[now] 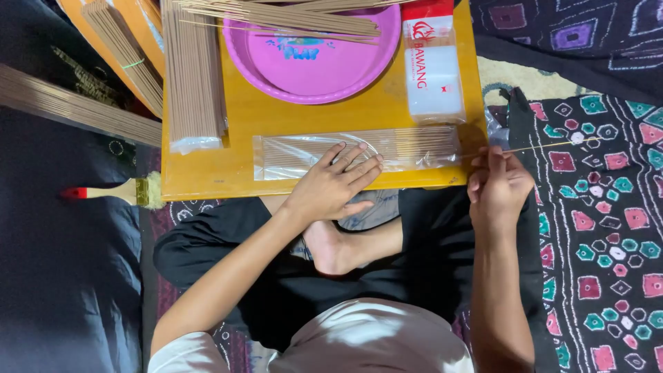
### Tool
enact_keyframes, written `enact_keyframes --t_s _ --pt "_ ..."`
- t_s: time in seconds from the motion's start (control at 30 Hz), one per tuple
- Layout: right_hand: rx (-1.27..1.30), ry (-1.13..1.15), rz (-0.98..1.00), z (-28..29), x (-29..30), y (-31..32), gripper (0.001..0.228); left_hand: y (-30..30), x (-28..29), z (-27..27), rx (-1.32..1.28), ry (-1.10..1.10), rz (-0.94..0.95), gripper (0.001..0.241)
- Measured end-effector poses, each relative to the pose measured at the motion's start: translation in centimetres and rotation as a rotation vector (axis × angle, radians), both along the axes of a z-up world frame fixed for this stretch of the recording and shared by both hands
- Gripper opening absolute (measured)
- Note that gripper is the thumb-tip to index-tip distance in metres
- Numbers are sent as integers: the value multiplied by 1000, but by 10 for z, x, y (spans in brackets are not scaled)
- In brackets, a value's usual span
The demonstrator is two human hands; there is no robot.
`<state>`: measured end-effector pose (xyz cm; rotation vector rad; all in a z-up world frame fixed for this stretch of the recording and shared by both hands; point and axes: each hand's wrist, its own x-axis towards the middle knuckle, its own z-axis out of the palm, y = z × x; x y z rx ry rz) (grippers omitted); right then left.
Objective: The person places incense sticks into plastic bags and seals the bags by hand on a wooden table.
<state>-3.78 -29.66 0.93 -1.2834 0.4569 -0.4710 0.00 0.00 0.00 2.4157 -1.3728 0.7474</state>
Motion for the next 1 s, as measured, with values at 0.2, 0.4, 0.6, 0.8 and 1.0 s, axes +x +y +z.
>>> enact_keyframes --t_s 0.2,0.4,0.6,0.8,1.0 --pt "-39 -74 73 -3 -5 4 16 -2 -2 -2 23 -68 42 34" --pt "13 -61 58 4 -3 12 18 -2 -4 -1 34 -80 32 33" --pt "-67 -44 -13 -7 -2 4 27 -3 -4 -3 23 -111 34 31" --pt "-58 -97 37 -13 -2 14 22 -4 -5 -4 13 -131 35 30" --pt "-34 -85 -15 -2 -3 10 22 -5 -5 -7 -13 -149 36 29"
